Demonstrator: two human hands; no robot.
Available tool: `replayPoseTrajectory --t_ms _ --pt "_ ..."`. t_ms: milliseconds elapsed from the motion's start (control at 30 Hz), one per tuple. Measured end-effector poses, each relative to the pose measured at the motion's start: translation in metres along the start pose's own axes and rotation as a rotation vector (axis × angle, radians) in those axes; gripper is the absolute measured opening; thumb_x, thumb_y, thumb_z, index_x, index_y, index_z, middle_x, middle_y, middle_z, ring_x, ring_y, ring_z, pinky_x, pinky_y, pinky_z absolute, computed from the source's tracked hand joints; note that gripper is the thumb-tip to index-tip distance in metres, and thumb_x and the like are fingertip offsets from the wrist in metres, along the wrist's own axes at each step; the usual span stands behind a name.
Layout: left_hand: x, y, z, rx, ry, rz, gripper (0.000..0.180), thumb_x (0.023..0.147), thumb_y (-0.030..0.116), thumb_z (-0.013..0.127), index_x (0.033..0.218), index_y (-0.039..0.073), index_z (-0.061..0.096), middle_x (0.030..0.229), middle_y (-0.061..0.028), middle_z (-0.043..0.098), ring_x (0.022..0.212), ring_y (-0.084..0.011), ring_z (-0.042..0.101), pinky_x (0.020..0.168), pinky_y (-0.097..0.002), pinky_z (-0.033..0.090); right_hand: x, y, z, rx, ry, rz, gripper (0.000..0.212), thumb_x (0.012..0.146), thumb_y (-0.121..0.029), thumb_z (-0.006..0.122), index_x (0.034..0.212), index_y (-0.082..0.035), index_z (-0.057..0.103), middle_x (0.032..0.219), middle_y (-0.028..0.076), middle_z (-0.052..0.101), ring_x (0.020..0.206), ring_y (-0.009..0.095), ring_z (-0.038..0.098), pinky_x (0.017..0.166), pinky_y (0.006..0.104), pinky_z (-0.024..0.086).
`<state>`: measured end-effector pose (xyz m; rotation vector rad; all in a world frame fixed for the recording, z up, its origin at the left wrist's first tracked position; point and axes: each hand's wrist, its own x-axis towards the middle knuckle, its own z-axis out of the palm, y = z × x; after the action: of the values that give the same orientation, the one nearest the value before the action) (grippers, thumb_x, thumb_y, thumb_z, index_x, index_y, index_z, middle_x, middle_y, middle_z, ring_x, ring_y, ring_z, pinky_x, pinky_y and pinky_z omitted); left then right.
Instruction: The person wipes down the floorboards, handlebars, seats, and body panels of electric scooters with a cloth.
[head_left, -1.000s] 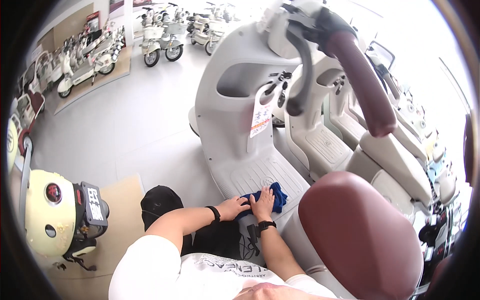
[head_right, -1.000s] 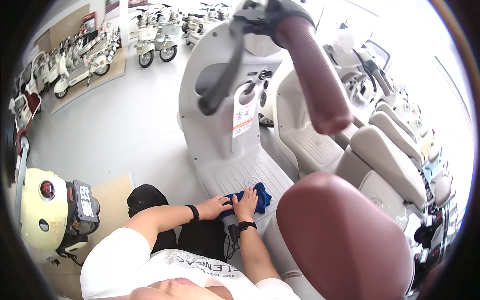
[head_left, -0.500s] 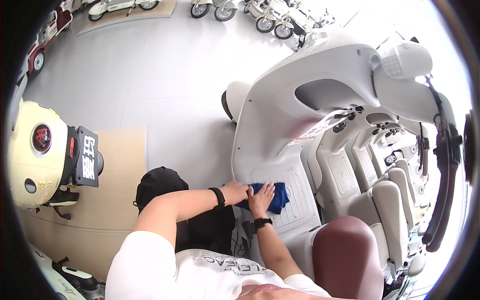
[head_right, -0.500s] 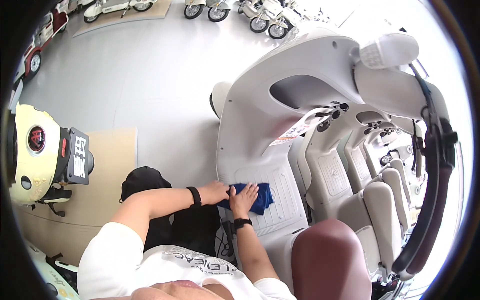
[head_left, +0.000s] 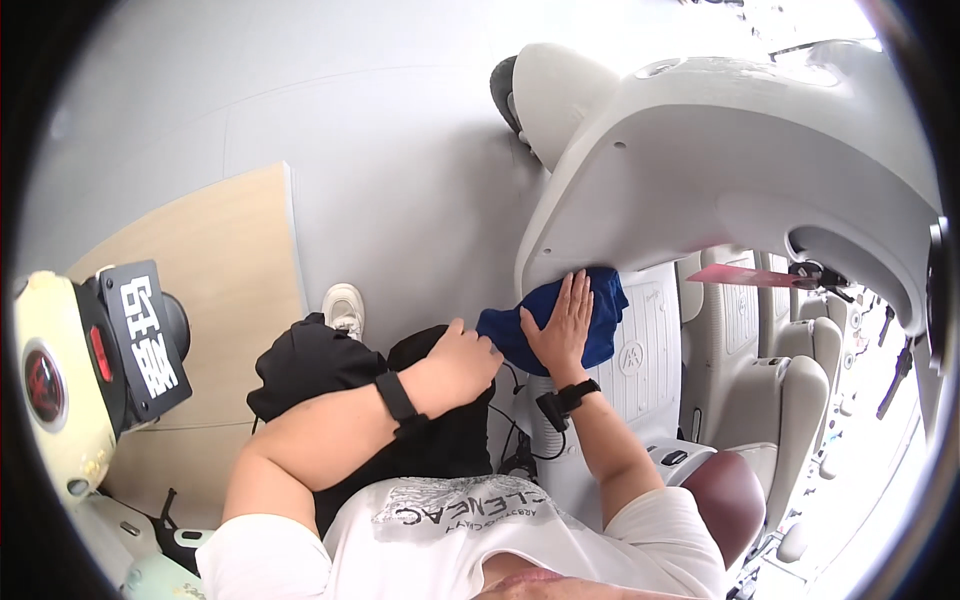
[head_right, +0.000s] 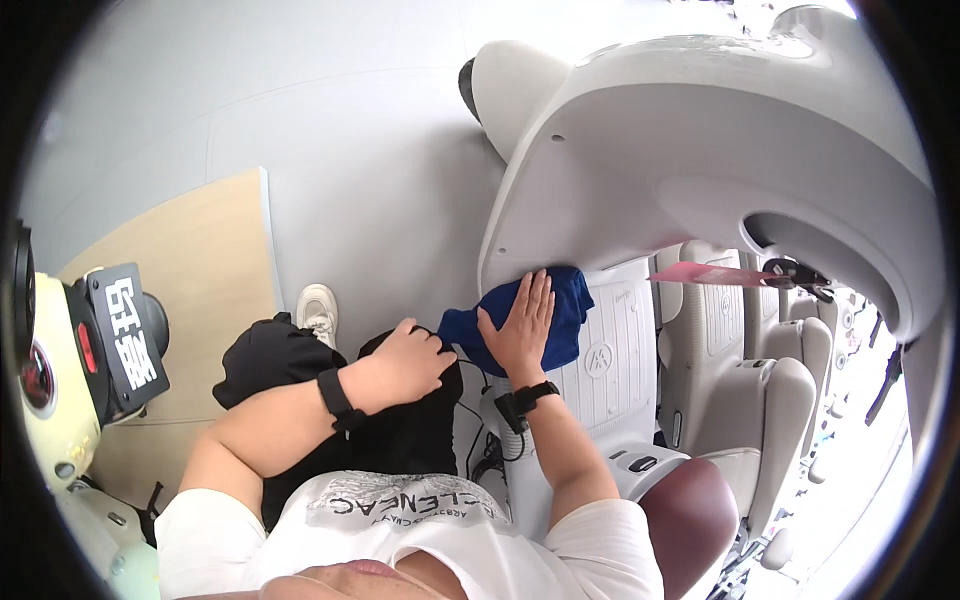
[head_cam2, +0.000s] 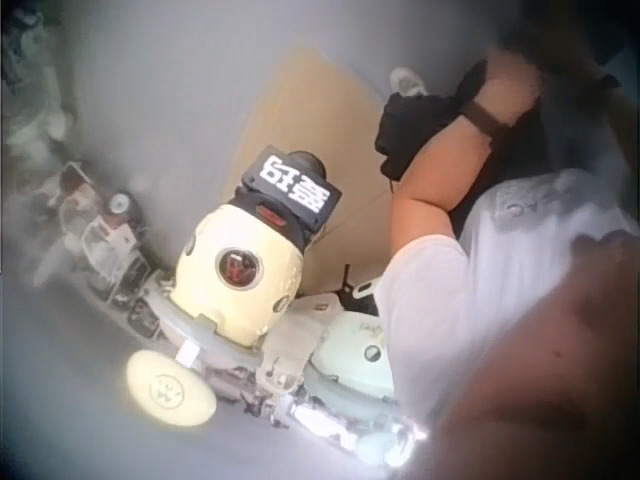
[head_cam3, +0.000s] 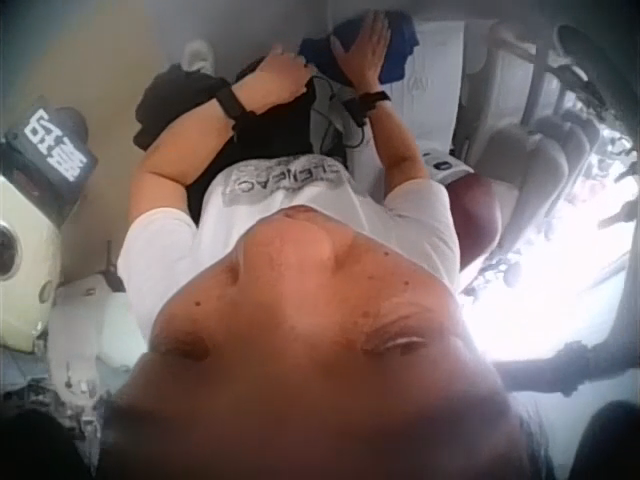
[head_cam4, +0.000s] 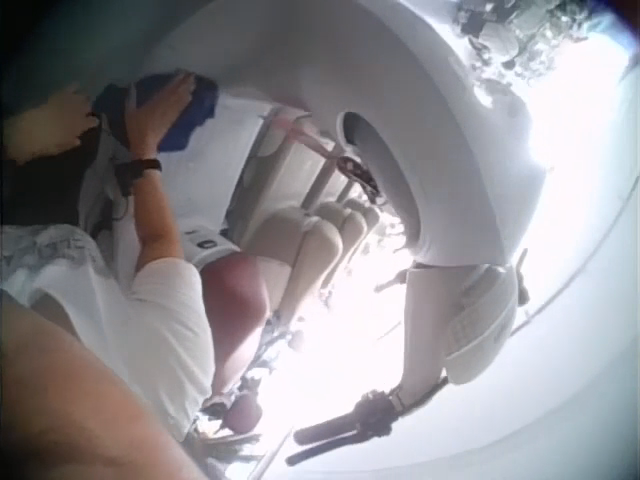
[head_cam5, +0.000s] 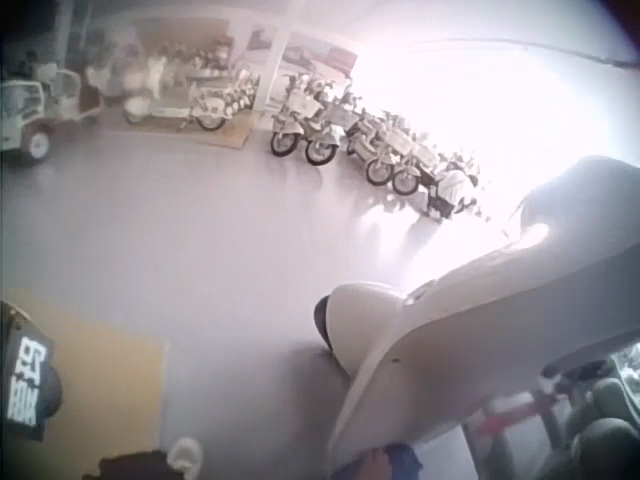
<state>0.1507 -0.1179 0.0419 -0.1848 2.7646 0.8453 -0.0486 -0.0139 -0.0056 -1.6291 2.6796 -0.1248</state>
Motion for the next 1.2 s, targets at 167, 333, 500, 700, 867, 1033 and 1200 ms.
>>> replayPoseTrajectory --t_ms 167,333,500,700,867,1033,1200 --pt "0.001 -0.005 -0.005 -0.146 0.04 0.043 0.046 0.083 0.03 0.069 0.123 0.01 0.062 0.103 -0.0097 0.065 0.102 -0.0279 0.061 0.1 -0.0483 0.039 0.007 -0.005 -0.004 0.023 -0.086 0.052 0.091 0.081 -0.04 0.065 0.148 0.008 0.026 0.155 0.031 0.022 0.145 0.047 0.019 0.119 0.0544 0.015" --pt "0.004 -0.01 -0.01 -0.31 -0.117 0.018 0.047 0.083 0.026 0.068 0.126 0.009 0.06 0.106 -0.0115 0.065 0.103 -0.0291 0.061 0.096 -0.0476 0.04 0.005 -0.009 0.002 0.016 -0.123 0.079 0.091 0.08 -0.04 0.066 0.148 0.005 0.025 0.155 0.031 0.022 0.145 0.047 0.019 0.118 0.0561 0.016" --pt "0.013 0.003 -0.016 -0.563 -0.1 -0.004 0.052 0.084 0.026 0.068 0.13 0.008 0.055 0.112 -0.0122 0.064 0.107 -0.0307 0.062 0.095 -0.0444 0.045 0.006 -0.008 0.001 0.003 -0.152 0.124 0.095 0.078 -0.041 0.069 0.149 0.003 0.023 0.155 0.03 0.021 0.145 0.046 0.019 0.119 0.0559 0.017" --pt "-0.032 -0.017 0.018 -1.03 -0.346 -0.175 0.055 0.094 0.026 0.059 0.144 0.009 0.044 0.133 -0.024 0.054 0.123 -0.039 0.053 0.103 -0.0452 0.043 0.022 -0.05 -0.002 -0.033 -0.197 0.34 0.095 0.08 -0.029 0.072 0.15 0.006 0.019 0.156 0.03 0.017 0.146 0.046 0.016 0.121 0.0508 0.016" --pt "-0.077 -0.025 -0.09 -1.159 -0.126 -0.349 0.052 0.095 0.024 0.059 0.142 0.006 0.045 0.131 -0.0214 0.056 0.125 -0.0337 0.053 0.104 -0.0391 0.042 0.014 -0.086 -0.022 0.071 -0.409 0.746 0.066 0.085 -0.008 0.054 0.145 0.006 0.031 0.148 0.03 0.035 0.137 0.042 0.036 0.114 0.0436 0.032" --pt "-0.151 -0.033 -0.199 -1.131 0.179 -0.506 0.046 0.095 0.014 0.059 0.139 0.005 0.049 0.128 -0.0158 0.059 0.118 -0.0254 0.058 0.101 -0.0352 0.045 0.055 -0.15 -0.083 0.414 -0.614 0.918 0.054 0.08 -0.012 0.059 0.133 0.0 0.051 0.122 0.029 0.061 0.118 0.044 0.056 0.103 0.0467 0.044" --pt "-0.228 -0.026 -0.262 -1.32 0.298 -0.792 0.038 0.096 0.01 0.057 0.134 0.004 0.055 0.12 -0.0116 0.065 0.109 -0.0179 0.062 0.095 -0.0309 0.049 0.123 -0.229 -0.171 0.716 -0.765 0.613 0.053 0.079 -0.014 0.06 0.13 -0.001 0.055 0.12 0.027 0.063 0.115 0.043 0.058 0.102 0.0443 0.045"
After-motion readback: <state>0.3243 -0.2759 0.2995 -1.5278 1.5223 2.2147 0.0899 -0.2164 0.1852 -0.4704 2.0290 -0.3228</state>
